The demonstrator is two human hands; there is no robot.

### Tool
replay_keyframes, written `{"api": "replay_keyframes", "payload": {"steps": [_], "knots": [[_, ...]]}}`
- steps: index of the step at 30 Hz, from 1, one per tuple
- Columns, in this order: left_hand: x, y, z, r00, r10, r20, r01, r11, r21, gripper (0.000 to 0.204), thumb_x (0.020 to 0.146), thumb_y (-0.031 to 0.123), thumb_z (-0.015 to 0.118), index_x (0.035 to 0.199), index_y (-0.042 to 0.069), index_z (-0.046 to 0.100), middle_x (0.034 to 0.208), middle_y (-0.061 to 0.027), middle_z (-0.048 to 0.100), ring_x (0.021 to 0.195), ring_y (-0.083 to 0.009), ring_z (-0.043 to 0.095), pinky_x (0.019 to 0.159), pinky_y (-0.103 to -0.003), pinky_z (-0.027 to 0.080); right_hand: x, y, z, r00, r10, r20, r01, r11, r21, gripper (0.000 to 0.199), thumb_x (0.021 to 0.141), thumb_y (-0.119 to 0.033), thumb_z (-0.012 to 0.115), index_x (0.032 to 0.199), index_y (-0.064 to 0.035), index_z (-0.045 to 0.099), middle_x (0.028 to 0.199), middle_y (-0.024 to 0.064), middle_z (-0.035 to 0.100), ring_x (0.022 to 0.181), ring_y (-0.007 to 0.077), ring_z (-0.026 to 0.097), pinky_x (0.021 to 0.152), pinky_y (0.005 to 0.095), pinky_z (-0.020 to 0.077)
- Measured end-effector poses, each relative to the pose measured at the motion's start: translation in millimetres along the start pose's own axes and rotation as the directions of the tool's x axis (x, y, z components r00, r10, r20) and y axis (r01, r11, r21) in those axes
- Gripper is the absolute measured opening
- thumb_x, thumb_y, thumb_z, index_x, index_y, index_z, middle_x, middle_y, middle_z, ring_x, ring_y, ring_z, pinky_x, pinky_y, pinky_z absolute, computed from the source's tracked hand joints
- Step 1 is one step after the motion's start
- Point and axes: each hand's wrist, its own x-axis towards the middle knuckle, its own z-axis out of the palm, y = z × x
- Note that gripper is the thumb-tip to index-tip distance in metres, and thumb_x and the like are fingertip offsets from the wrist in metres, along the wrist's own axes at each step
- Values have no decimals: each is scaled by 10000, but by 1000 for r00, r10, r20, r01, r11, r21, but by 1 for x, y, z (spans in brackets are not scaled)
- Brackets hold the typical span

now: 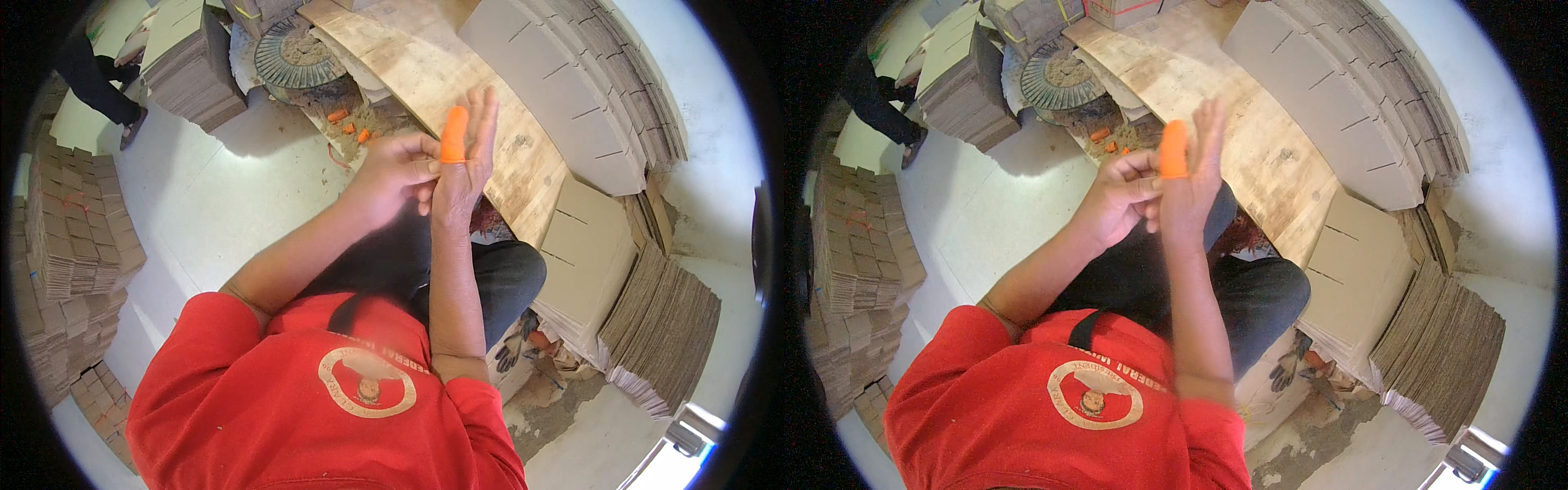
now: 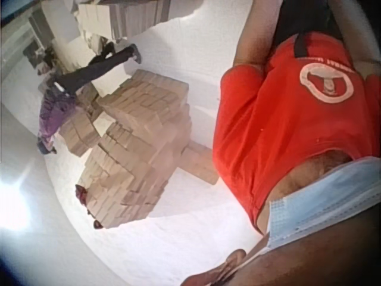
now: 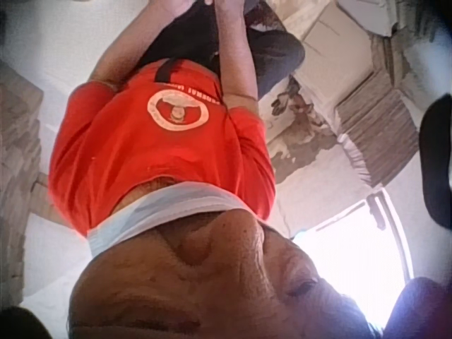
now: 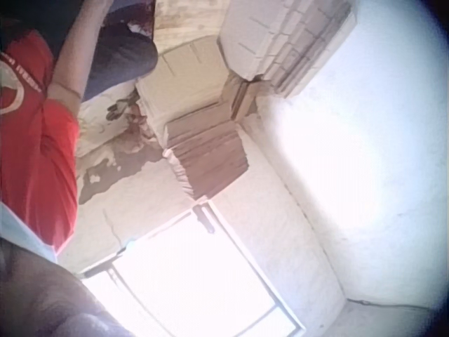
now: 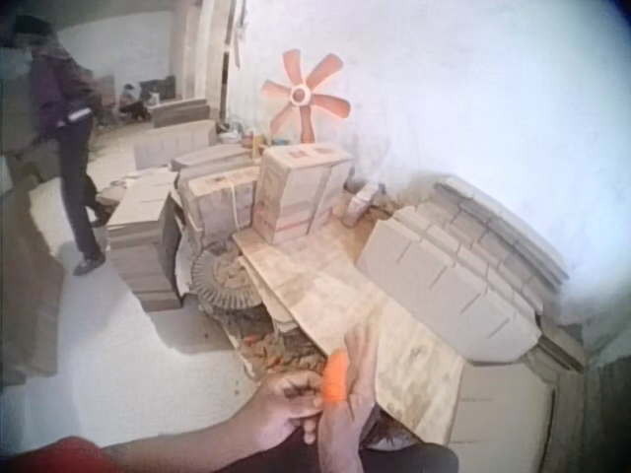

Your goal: The person sits on the floor and assembles flat cardboard pieces into box shapes. They put on orange finger protectors, then fold and interlock the cardboard panels to form boxes.

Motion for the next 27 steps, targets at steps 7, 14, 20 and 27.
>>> {"api": "replay_keyframes", "payload": {"steps": [7,14,20,27], "knots": [[6,0,2,695,622,360,-520,89,850,210,749,-36,690,951,-15,636,825,-122,657,672,-200,643,578,-282,499,1,12,-3,985,49,-165,-61,995,-73,587,966,-192,504,1457,-43,218,1407,241,370,1302,276,382,1056,366,304],[9,-1,0,670,574,471,-501,-118,857,161,736,-34,659,891,-7,627,742,-157,618,643,-296,629,533,-340,484,-1,18,0,980,-1,-197,-51,965,-257,515,964,-144,487,1429,-49,289,1307,253,495,1189,296,523,961,339,409],[14,3,-4,670,542,507,-480,-206,853,94,712,-20,647,758,20,575,605,-121,521,500,-285,545,443,-383,412,-3,23,-2,976,67,-209,-130,944,-304,513,957,-157,507,1416,-41,309,1222,260,558,1115,303,576,892,352,457],[10,8,-3,645,515,564,-606,-106,789,145,654,22,658,712,33,526,608,-100,483,533,-278,518,472,-381,394,-4,21,-4,918,374,-134,-379,925,-18,525,941,-253,529,1382,-14,374,1172,175,588,1045,210,568,879,294,446]]}}
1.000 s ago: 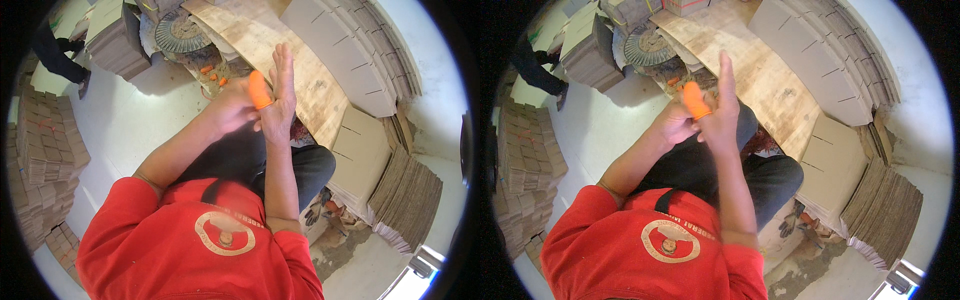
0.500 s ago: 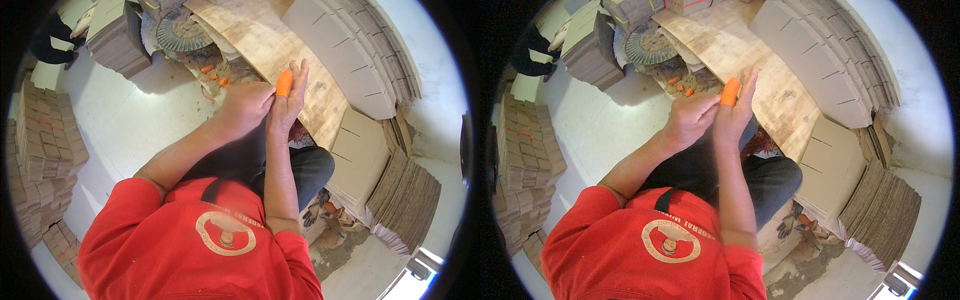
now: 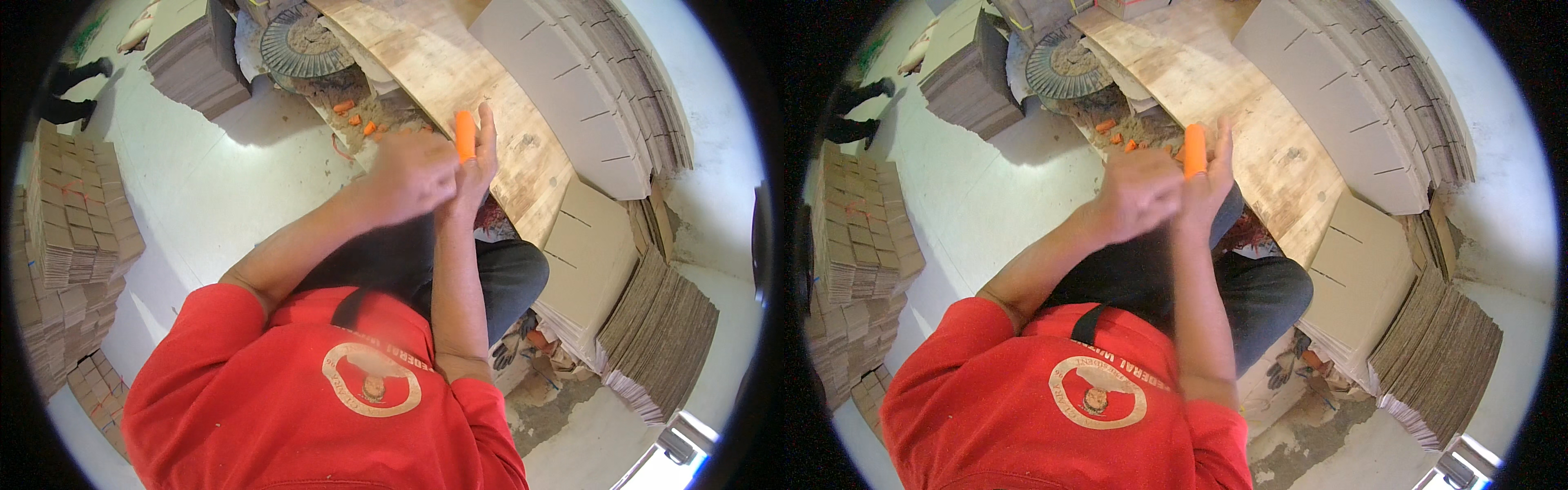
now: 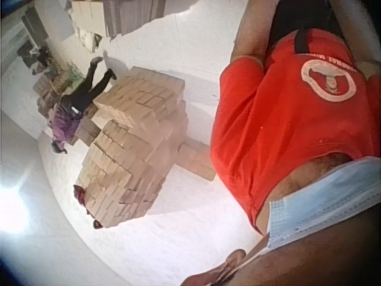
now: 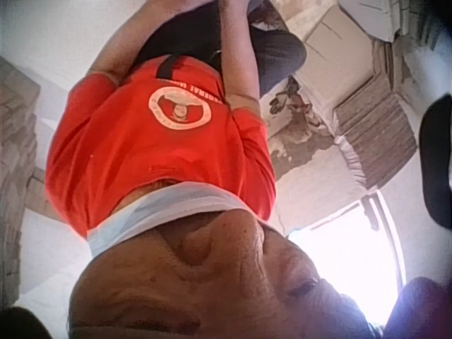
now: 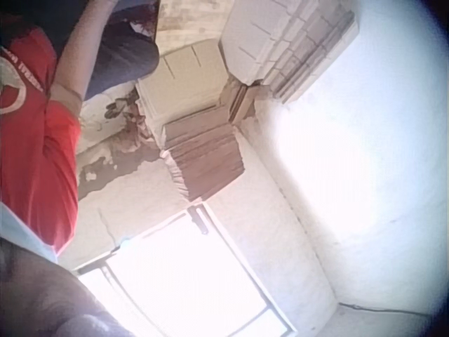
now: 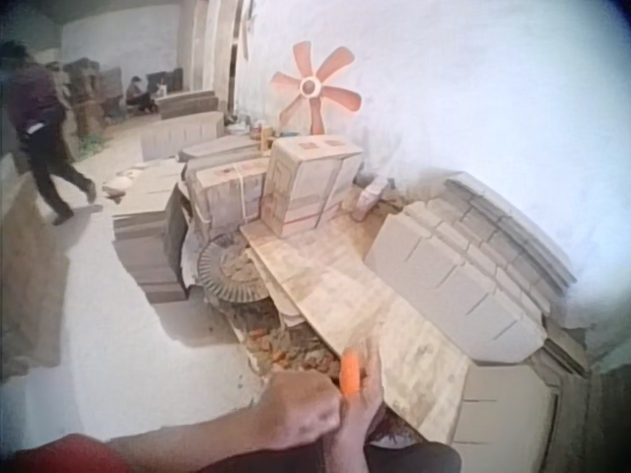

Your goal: The person sits on the floor and assembles flat cardboard pieces into box shapes. They put on orange finger protectors, then fold and interlock the cardboard panels to form boxes.

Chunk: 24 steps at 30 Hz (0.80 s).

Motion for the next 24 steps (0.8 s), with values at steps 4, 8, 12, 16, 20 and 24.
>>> {"api": "replay_keyframes", "payload": {"steps": [4,8,12,16,20,24], "knots": [[-2,15,2,993,114,27,-114,993,-2,149,661,23,661,714,35,522,663,-113,488,566,-282,521,488,-360,398,9,22,-10,981,51,189,-131,887,444,594,904,-162,523,1431,-32,282,1245,173,534,1094,256,568,796,310,522],[-18,-4,14,991,-125,42,128,987,-97,143,710,50,684,757,28,551,734,-82,546,594,-207,549,535,-298,420,5,24,1,946,25,323,-245,708,662,690,903,-270,560,1455,-47,211,1319,203,471,1179,291,504,880,344,489],[-28,-9,28,801,-589,103,418,428,-801,263,738,123,754,923,7,607,822,0,598,740,-70,555,664,-232,462,6,28,-3,910,-35,413,-277,689,670,730,904,-303,556,1469,-53,167,1389,227,388,1260,316,422,981,391,426],[-46,-8,41,720,-643,261,537,279,-796,300,787,173,738,998,-8,625,813,-35,626,697,-88,570,605,-204,462,3,39,-1,888,-26,458,-259,795,548,711,897,-267,556,1460,-29,192,1403,229,375,1271,318,412,1015,403,404],[-50,-13,41,663,-638,392,604,146,-784,265,807,208,715,956,-3,652,732,-31,623,572,-100,556,515,-212,450,9,47,-11,968,-101,230,51,976,213,613,905,-205,524,1421,18,279,1357,247,424,1207,343,478,960,411,457],[-53,-50,22,538,-625,566,814,213,-540,198,801,161,689,911,-4,685,697,-55,637,589,-93,576,530,-236,471,21,42,-9,1000,-27,9,24,961,275,470,939,-203,495,1329,44,409,1246,208,510,1104,308,548,879,406,500]]}}
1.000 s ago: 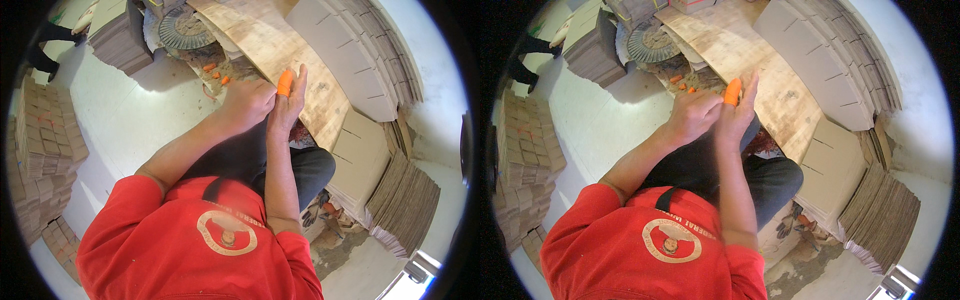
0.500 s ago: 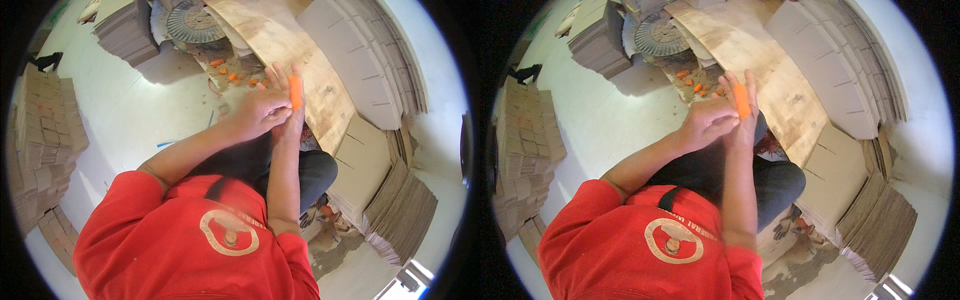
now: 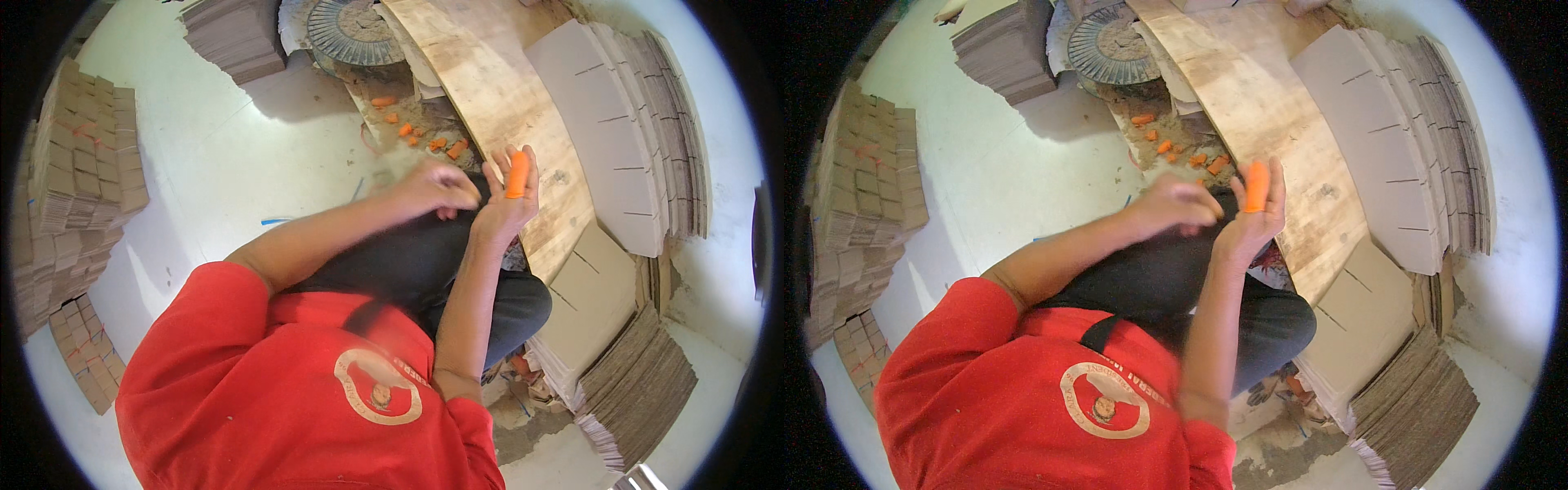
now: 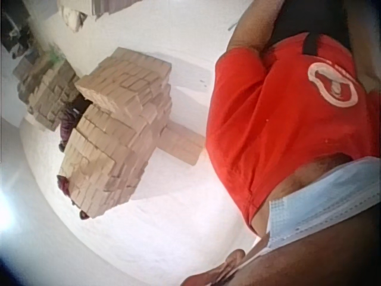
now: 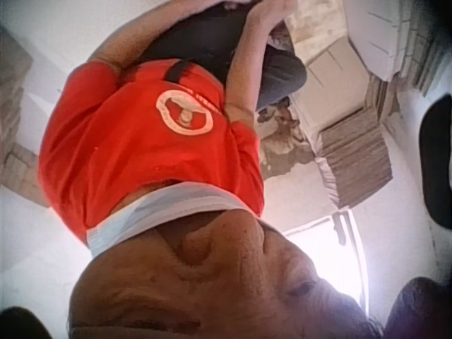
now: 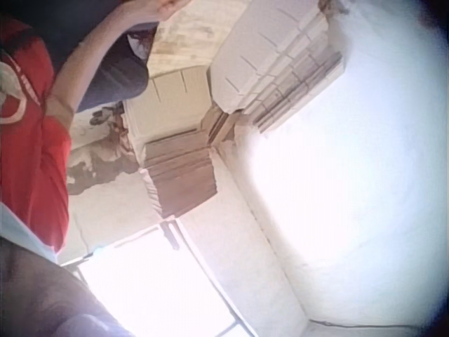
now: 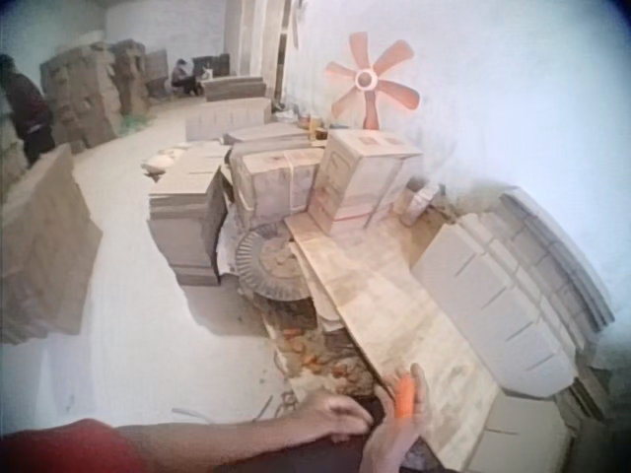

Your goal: The person sits on the floor and assembles flat cardboard pieces into box shapes. They put on orange finger protectors, then fold and interlock the cardboard panels to form boxes.

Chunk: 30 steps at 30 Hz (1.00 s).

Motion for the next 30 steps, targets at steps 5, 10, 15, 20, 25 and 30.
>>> {"api": "replay_keyframes", "payload": {"steps": [5,10,15,20,25,30], "knots": [[57,-84,-119,810,510,-290,-65,570,819,183,765,131,679,942,86,685,777,-105,665,678,-238,634,613,-348,497,13,7,-6,989,125,-82,-91,937,338,391,961,-174,432,1265,73,437,1140,202,555,995,322,598,865,417,503],[84,-102,-148,843,533,-75,-31,188,982,229,717,115,671,946,119,681,756,-134,652,768,-340,633,687,-431,490,16,11,-6,993,111,-41,-96,957,274,373,958,-165,425,1234,84,449,1115,218,565,981,330,605,873,423,499],[98,-91,-144,981,189,-48,6,217,976,195,703,154,680,895,141,710,835,-110,669,838,-312,634,705,-411,491,18,14,-7,995,96,-26,-84,955,284,371,964,-194,441,1208,85,461,1078,224,584,940,327,624,861,421,504],[100,-89,-141,987,156,-43,11,203,979,179,715,135,657,884,135,716,861,-117,668,828,-304,637,670,-406,488,21,13,-7,994,109,3,-106,950,295,356,969,-185,433,1205,80,466,1036,215,604,909,324,635,841,420,514],[91,-99,-155,928,371,-25,-56,205,977,166,735,61,652,898,79,678,865,-123,642,730,-289,628,624,-382,493,22,13,-3,990,140,24,-141,957,252,300,945,-91,458,1191,75,499,1022,183,618,891,287,641,809,384,527],[75,-52,-110,831,463,-310,-197,764,614,116,727,-6,709,804,19,627,876,-55,625,703,-133,577,614,-257,477,25,19,6,983,175,58,-172,984,-51,308,862,-3,588,1156,78,546,1003,135,630,863,177,632,720,263,524]]}}
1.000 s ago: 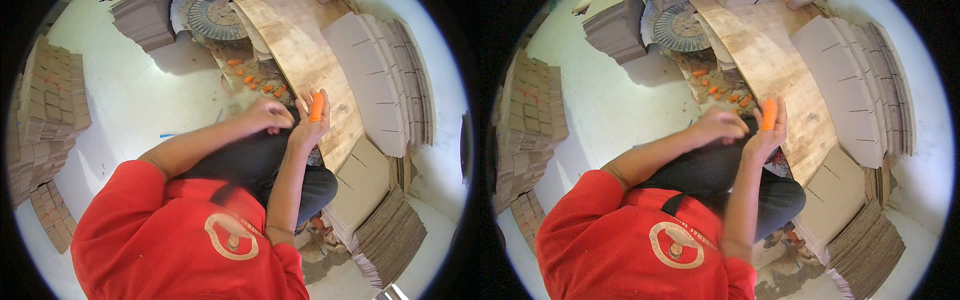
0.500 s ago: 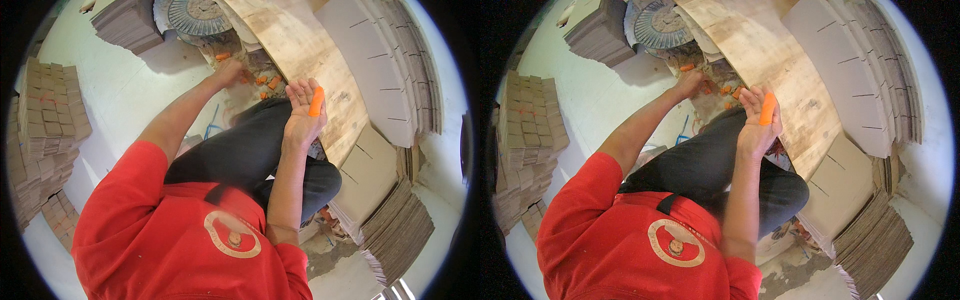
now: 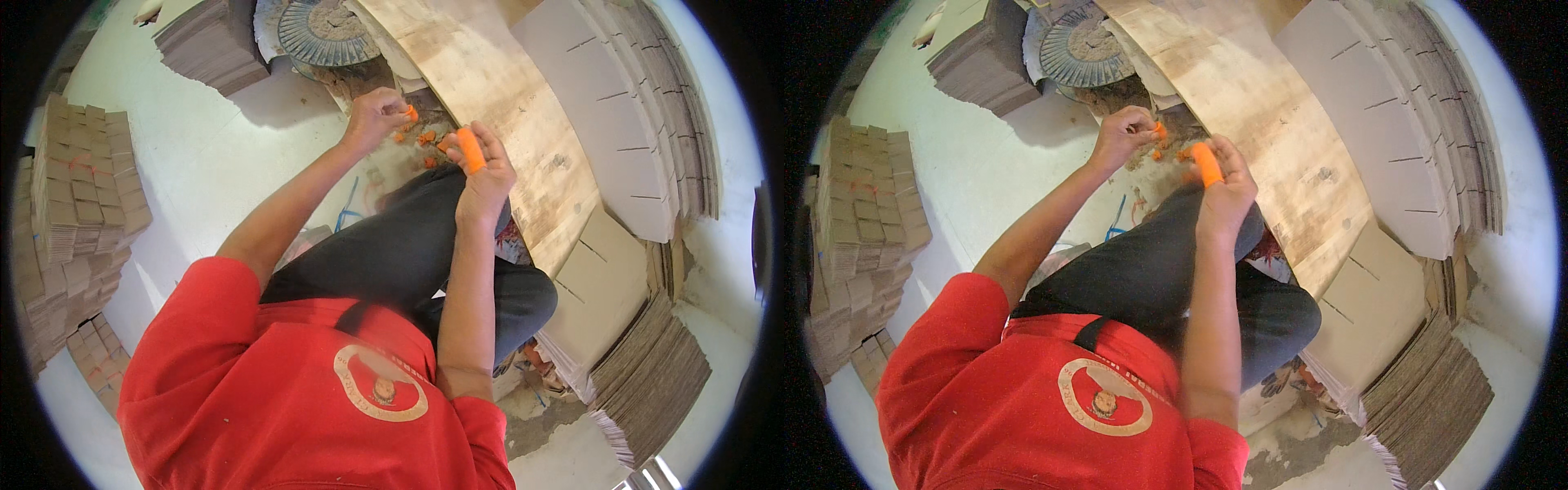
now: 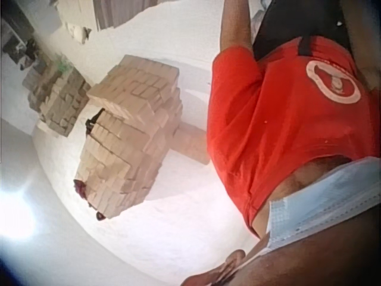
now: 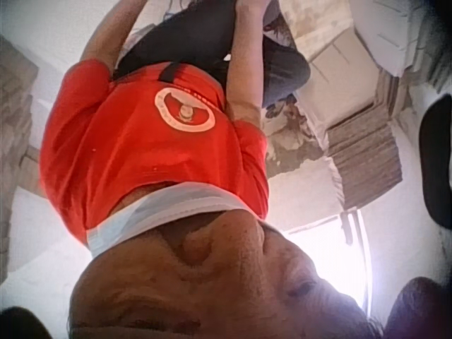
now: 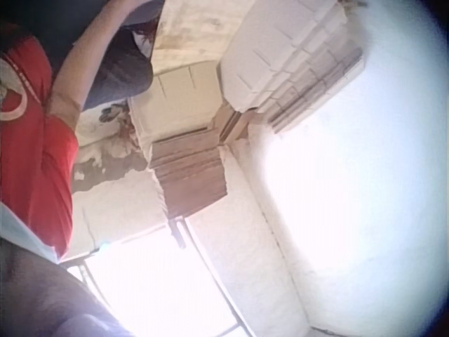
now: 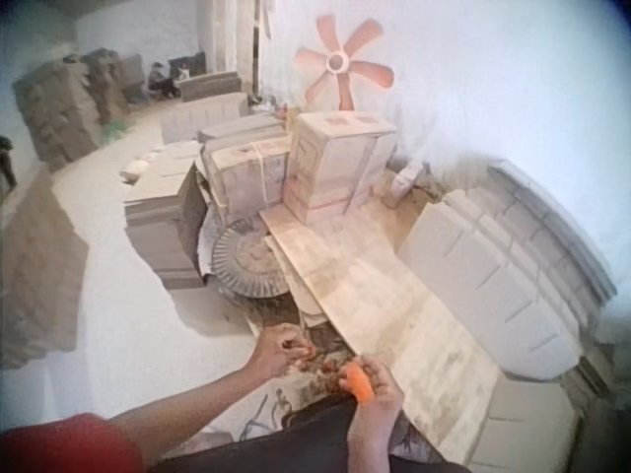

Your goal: The person sits on the floor and assembles flat cardboard pieces into box shapes. They put on orange finger protectors, then fold and interlock the cardboard panels to form boxes.

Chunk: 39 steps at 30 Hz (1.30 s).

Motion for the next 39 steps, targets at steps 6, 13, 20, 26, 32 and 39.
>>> {"api": "replay_keyframes", "payload": {"steps": [6,13,20,26,32,39], "knots": [[-10,81,15,990,-141,-30,85,742,-664,104,762,-18,695,853,7,653,984,-73,647,775,-75,597,649,-209,483,3,-1,14,985,131,109,-132,991,2,274,850,-23,598,1111,56,585,874,94,652,680,126,622,566,210,492],[-27,109,22,990,-121,73,138,723,-677,140,772,12,710,885,22,628,857,-52,660,744,-94,617,678,-230,502,-3,-2,0,997,37,69,-55,957,285,115,871,18,502,928,34,601,780,104,645,547,145,583,488,237,483],[-39,121,26,991,-114,75,133,680,-721,180,746,-7,727,892,12,624,869,-58,654,760,-111,623,718,-253,514,-7,5,-3,998,-41,54,26,967,254,105,864,24,500,874,33,605,748,98,630,513,117,540,452,232,458],[-39,139,20,987,-97,129,158,743,-650,186,740,-8,722,908,-13,643,815,-70,651,715,-116,621,661,-240,516,-9,5,-5,983,-38,178,6,983,181,115,863,19,488,861,29,603,686,73,612,479,110,513,435,221,428],[-24,118,-24,971,-235,55,211,720,-661,119,771,-9,681,883,-29,646,760,-90,645,643,-121,611,572,-265,532,-16,-5,-16,980,33,196,-126,867,483,97,889,-31,500,854,20,575,636,72,554,464,136,488,445,273,443],[-23,107,-44,968,-248,-38,167,751,-639,147,795,11,662,941,2,659,813,-77,645,671,-133,616,600,-287,555,-17,-6,-16,972,-12,237,-91,902,423,75,875,-63,570,881,11,573,704,83,566,506,140,503,470,308,476]]}}
